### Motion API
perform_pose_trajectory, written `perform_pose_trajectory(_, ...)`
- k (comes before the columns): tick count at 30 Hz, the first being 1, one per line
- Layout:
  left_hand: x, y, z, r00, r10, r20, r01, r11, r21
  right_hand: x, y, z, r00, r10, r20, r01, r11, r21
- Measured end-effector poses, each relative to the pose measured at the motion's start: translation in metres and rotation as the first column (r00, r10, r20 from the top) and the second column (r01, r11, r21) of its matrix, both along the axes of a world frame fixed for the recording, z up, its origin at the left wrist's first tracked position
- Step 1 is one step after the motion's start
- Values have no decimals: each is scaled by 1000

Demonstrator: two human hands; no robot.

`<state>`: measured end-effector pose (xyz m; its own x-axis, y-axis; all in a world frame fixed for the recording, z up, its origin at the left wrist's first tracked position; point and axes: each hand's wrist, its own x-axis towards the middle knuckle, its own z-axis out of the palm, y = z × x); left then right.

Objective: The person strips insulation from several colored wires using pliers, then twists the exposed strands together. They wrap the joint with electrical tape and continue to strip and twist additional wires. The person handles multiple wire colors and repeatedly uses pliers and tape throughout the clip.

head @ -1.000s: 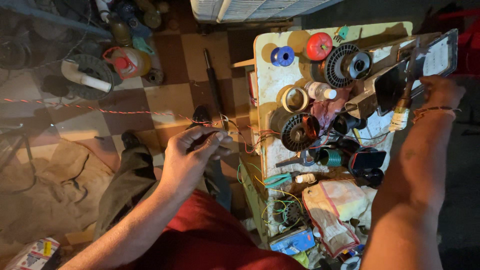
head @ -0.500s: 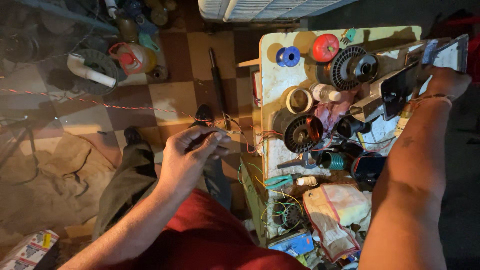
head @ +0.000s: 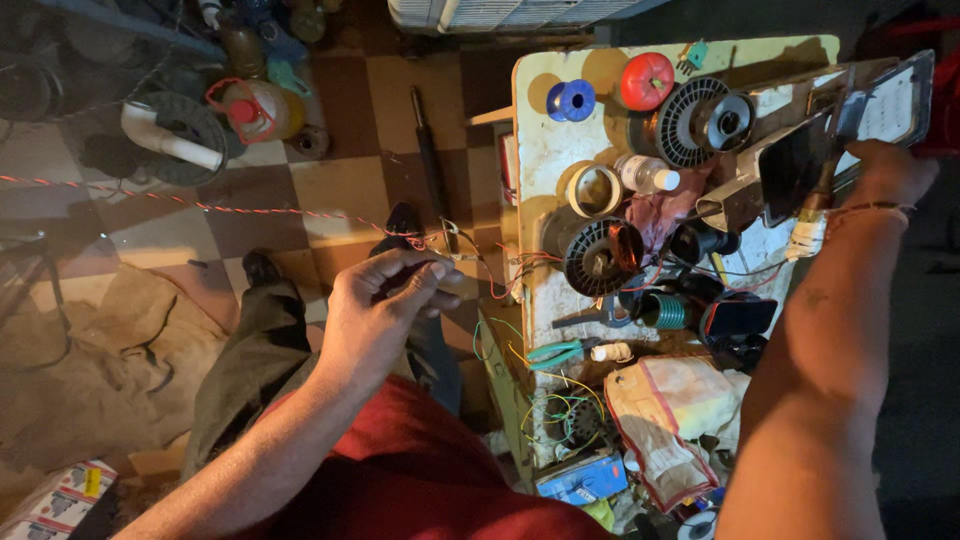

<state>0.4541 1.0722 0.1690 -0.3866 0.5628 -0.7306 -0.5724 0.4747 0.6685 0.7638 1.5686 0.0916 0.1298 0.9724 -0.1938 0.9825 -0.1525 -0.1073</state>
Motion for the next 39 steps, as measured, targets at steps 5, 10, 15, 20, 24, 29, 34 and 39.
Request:
perform_pose_trajectory(5, 1, 1, 0, 1000, 9, 14, -9, 1000, 18, 6, 0, 6, 936, -204, -287, 219, 975, 22)
perform_pose_trajectory(10, 3, -1, -3, 1000, 14, 13, -14, 1000, 4, 5, -8, 1, 983, 105, 149, -129, 978, 163)
perform_pose_trajectory(15, 4, -2, -6, 997, 72, 20, -73, 995, 72, -10, -3, -6, 723, 64, -688, 162, 952, 258)
perform_pose_trajectory(20, 1, -4, -5, 999, 49, 2, -49, 999, 18, -18, -1, -7, 712, -262, -652, 448, 884, 134)
perform_pose_trajectory(24, -1, -4, -2, 1000, 25, 9, -24, 999, -22, -11, -9, -6, 836, -43, -546, 219, 940, 261)
perform_pose_trajectory(29, -1, -1, -3, 999, 22, 23, -22, 1000, 3, 1, -9, -3, 767, 1, -641, 148, 973, 179)
perform_pose_trajectory(34, 0, -3, -6, 998, 47, 48, -49, 998, 27, 4, -6, -3, 811, -223, -542, 349, 927, 141)
perform_pose_trajectory(39, -2, -8, -6, 997, 75, 19, -75, 996, 44, 16, -9, -1, 793, -239, -561, 300, 954, 17)
